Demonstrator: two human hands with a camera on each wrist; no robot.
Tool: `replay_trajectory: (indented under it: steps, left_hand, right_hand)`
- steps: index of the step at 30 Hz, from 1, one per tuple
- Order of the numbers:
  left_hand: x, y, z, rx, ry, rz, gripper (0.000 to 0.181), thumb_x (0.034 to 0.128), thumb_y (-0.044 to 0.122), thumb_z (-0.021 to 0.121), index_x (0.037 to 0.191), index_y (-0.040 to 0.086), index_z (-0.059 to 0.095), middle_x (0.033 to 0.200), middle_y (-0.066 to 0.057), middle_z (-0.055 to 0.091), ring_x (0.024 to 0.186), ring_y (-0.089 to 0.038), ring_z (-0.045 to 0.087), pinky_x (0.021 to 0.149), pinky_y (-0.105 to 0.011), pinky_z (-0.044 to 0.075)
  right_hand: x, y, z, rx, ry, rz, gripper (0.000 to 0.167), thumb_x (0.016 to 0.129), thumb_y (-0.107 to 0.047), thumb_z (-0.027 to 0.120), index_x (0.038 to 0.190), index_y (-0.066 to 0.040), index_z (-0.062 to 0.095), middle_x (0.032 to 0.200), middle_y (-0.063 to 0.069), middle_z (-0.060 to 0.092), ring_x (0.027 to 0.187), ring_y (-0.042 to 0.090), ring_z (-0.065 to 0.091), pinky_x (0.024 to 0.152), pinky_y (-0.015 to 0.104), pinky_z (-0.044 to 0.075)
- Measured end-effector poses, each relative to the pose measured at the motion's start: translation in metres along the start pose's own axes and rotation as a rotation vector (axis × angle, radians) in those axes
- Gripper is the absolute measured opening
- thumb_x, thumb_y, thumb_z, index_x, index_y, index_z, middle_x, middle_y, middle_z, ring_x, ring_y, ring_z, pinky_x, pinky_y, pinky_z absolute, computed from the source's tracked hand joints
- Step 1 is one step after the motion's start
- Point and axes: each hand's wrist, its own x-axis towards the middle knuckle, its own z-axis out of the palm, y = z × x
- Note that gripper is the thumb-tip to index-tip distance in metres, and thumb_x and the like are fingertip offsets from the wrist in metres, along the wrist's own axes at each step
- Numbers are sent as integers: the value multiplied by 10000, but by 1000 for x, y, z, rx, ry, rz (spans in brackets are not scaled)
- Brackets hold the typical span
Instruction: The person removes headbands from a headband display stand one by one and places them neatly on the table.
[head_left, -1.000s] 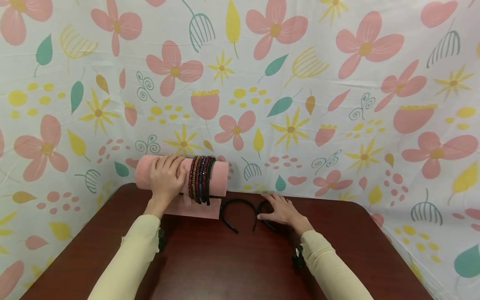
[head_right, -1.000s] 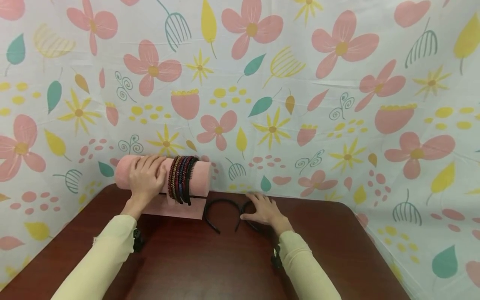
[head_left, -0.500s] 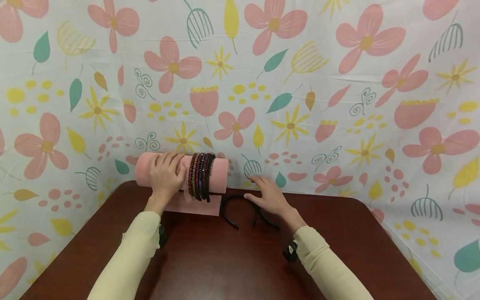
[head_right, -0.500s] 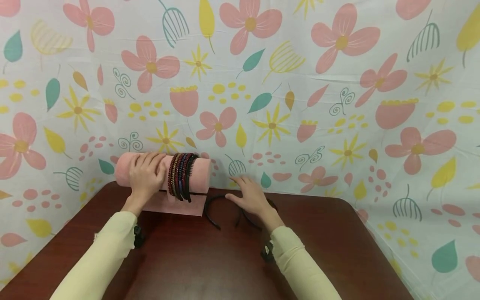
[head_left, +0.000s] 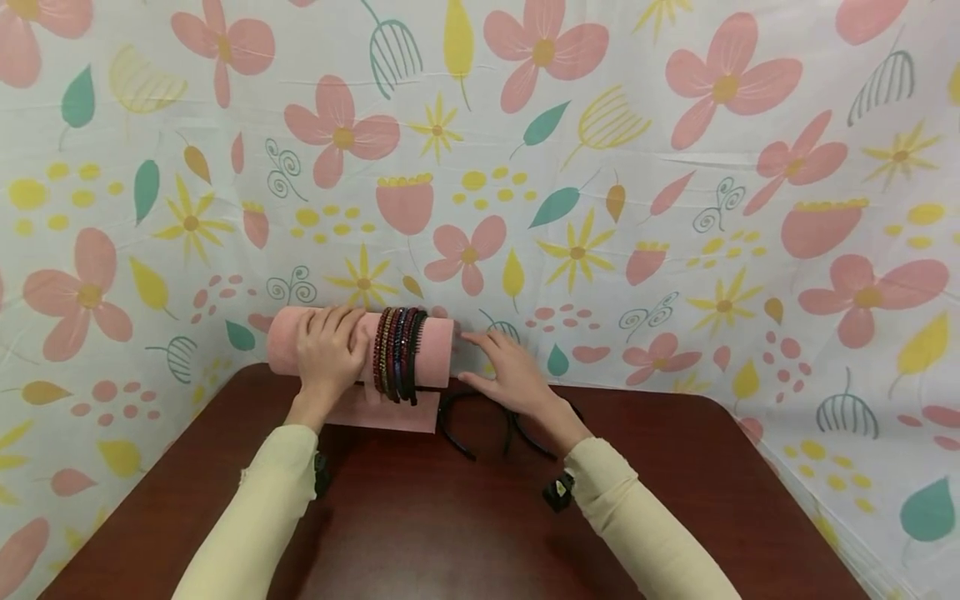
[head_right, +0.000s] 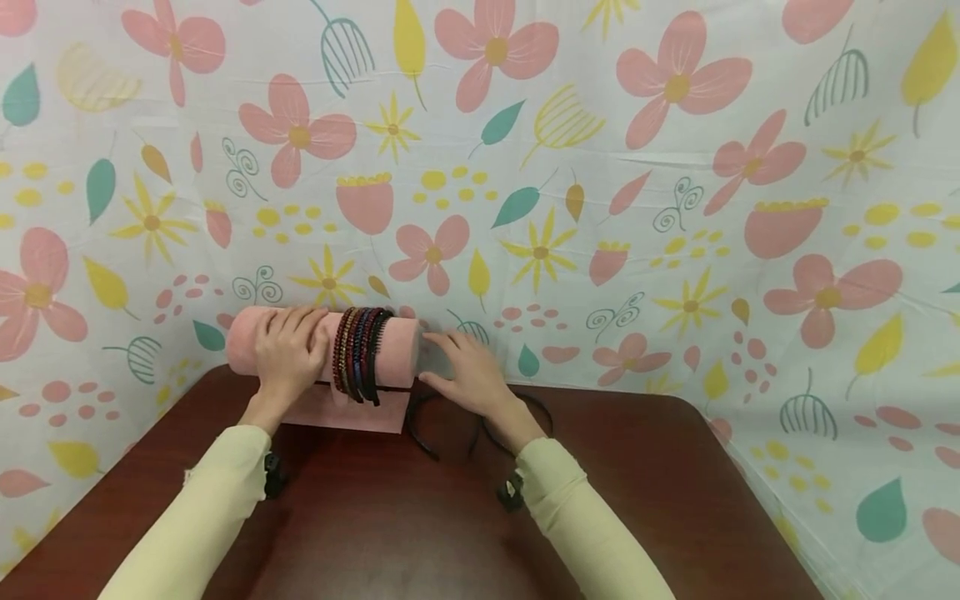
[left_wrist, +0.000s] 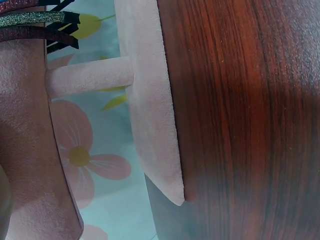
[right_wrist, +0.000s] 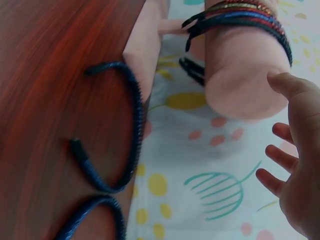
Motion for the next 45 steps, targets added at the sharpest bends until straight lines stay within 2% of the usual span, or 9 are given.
replay_trajectory:
  steps: [5, 11, 22, 37, 45]
  left_hand:
    - [1, -1, -2, -2, 1, -6, 401, 962, 326, 445, 1095, 103, 750, 1092, -120, 724, 1047, -344, 637, 1034, -546, 398]
    - [1, -1, -1, 0, 5, -6, 389, 957, 320, 456, 1089, 101, 750, 1085, -121, 725, 1041, -347, 637, 1029, -545, 401]
    - [-1, -1, 0, 6, -2, 0, 388, 955, 320, 455, 1091, 105, 748, 1082, -117, 726, 1040, -342, 636, 1029, -542, 402]
    - [-1, 0, 0, 5, -11, -13, 399, 959, 334, 444, 1099, 111, 744, 1097, -108, 722, 1060, -336, 633, 1044, -544, 394]
    - [0, 0, -1, 8, -18, -11, 402, 964, 333, 440, 1105, 110, 743, 1092, -111, 723, 1061, -335, 631, 1044, -545, 393]
  right_hand:
    - [12, -14, -4, 16, 16, -34, 631, 905, -417, 694, 1448, -163, 498, 1294, 66, 558, 1125, 228, 565, 915, 420, 501]
    - [22, -24, -6, 22, 31, -78, 625, 908, -399, 697, 1451, -165, 496, 1342, 75, 533, 1189, 242, 547, 985, 434, 487]
    - [32, -31, -3, 18, 69, -131, 621, 892, -372, 721, 1429, -133, 517, 1314, 90, 545, 1175, 242, 541, 988, 434, 472]
    - [38, -40, 1, -21, 74, -109, 592, 892, -366, 721, 1408, -138, 540, 1323, 84, 564, 1208, 289, 527, 1025, 498, 433]
    - [43, -44, 4, -9, 50, -137, 604, 877, -341, 743, 1397, -109, 541, 1389, 99, 528, 1330, 288, 465, 1124, 465, 377]
